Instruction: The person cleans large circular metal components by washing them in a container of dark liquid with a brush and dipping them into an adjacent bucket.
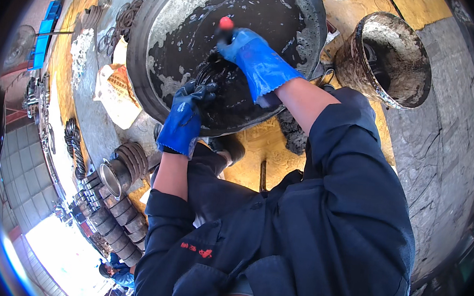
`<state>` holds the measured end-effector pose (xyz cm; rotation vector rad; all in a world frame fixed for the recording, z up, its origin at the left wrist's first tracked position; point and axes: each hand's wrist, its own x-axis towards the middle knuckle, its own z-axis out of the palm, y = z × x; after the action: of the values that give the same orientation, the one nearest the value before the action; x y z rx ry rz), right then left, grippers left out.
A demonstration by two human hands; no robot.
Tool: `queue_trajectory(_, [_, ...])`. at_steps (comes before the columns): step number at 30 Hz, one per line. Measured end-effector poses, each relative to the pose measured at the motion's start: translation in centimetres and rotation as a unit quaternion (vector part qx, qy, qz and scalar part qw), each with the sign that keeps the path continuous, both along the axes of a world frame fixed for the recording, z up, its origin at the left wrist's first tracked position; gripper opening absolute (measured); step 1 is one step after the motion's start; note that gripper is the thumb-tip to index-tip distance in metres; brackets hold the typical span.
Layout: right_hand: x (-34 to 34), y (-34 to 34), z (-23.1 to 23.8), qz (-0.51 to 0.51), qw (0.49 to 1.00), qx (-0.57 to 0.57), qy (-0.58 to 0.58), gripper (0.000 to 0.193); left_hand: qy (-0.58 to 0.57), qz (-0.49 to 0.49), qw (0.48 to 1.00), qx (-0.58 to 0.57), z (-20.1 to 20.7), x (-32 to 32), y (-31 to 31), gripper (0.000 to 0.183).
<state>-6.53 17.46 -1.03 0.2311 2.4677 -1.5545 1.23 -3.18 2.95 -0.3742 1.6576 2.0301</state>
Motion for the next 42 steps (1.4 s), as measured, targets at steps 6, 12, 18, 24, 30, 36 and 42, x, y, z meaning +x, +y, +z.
queue_trajectory(6, [0.0, -1.2, 1.1, 0.092, 0.981, -0.172, -0.003, 0.026, 0.018, -0.012, 1.0, 0.022, -0.2, -0.1, 0.6, 0.033])
queue_trajectory(12, [1.1, -1.2, 3.0, 0.078, 0.995, -0.066, -0.004, 0.035, 0.0, 0.015, 1.0, 0.007, -0.3, 0.3, -0.8, 0.032])
queue_trajectory(18, [0.7, 1.3, -2.2, -0.023, 0.981, 0.187, -0.048, 0.045, -0.068, -0.053, 0.996, -0.003, 0.1, -0.7, 0.6, 0.023])
queue_trajectory(24, [-0.5, 3.4, 0.7, -0.089, 0.994, 0.051, -0.022, 0.044, -0.074, -0.084, 0.993, -0.039, -0.8, -1.0, 1.8, 0.024])
queue_trajectory(30, [-1.4, 5.4, -0.3, -0.148, 0.977, 0.15, -0.032, 0.049, -0.051, -0.041, 0.998, 0.004, -2.5, -1.2, 2.2, 0.029])
queue_trajectory(36, [-1.1, 3.9, -0.7, -0.08, 0.986, -0.146, -0.001, 0.039, -0.047, -0.064, 0.996, 0.033, -2.4, -0.7, 0.6, 0.028])
queue_trajectory(42, [1.2, -1.8, 2.7, 0.127, 0.982, -0.139, -0.028, 0.033, 0.094, -0.046, 0.995, -0.008, 0.5, 1.2, 0.2, 0.027])
